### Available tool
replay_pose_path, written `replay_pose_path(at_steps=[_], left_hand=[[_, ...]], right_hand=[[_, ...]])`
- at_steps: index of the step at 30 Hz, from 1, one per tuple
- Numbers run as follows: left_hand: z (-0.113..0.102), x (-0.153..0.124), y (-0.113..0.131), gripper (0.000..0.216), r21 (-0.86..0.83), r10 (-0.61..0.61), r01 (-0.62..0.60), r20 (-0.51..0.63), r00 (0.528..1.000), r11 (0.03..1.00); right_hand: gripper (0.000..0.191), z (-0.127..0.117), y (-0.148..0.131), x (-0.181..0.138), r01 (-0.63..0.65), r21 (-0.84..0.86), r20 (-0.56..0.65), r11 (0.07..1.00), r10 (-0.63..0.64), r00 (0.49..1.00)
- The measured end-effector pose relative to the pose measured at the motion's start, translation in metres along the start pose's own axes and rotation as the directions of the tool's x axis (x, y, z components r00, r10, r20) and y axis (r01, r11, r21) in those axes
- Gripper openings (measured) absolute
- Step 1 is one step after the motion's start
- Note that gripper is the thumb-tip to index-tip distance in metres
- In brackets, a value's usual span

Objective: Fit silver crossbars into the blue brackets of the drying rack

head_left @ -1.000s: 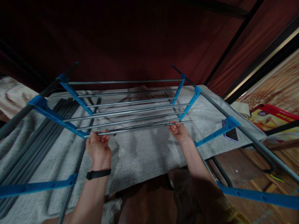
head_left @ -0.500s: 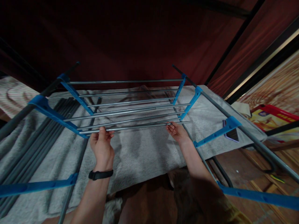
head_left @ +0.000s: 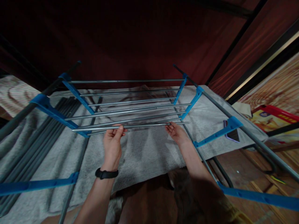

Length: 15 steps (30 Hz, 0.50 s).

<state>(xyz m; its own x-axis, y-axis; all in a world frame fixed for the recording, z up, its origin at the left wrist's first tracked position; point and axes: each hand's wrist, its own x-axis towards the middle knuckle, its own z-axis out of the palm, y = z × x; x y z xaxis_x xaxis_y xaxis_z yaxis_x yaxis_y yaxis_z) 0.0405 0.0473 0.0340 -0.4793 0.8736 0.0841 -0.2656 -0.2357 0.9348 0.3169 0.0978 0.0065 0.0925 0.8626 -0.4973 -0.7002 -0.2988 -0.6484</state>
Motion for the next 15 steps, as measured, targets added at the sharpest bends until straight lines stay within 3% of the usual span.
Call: replay_pose_path(at_steps=[15], left_hand=[[0.0011, -0.0009, -0.0032, 0.024, 0.028, -0.008, 0.008, -0.007, 1.0, 1.0]], right_hand=[[0.016, 0.0036, 0.0054, -0.0018, 0.013, 0.028, 0.047, 1.0, -0.014, 0.999]])
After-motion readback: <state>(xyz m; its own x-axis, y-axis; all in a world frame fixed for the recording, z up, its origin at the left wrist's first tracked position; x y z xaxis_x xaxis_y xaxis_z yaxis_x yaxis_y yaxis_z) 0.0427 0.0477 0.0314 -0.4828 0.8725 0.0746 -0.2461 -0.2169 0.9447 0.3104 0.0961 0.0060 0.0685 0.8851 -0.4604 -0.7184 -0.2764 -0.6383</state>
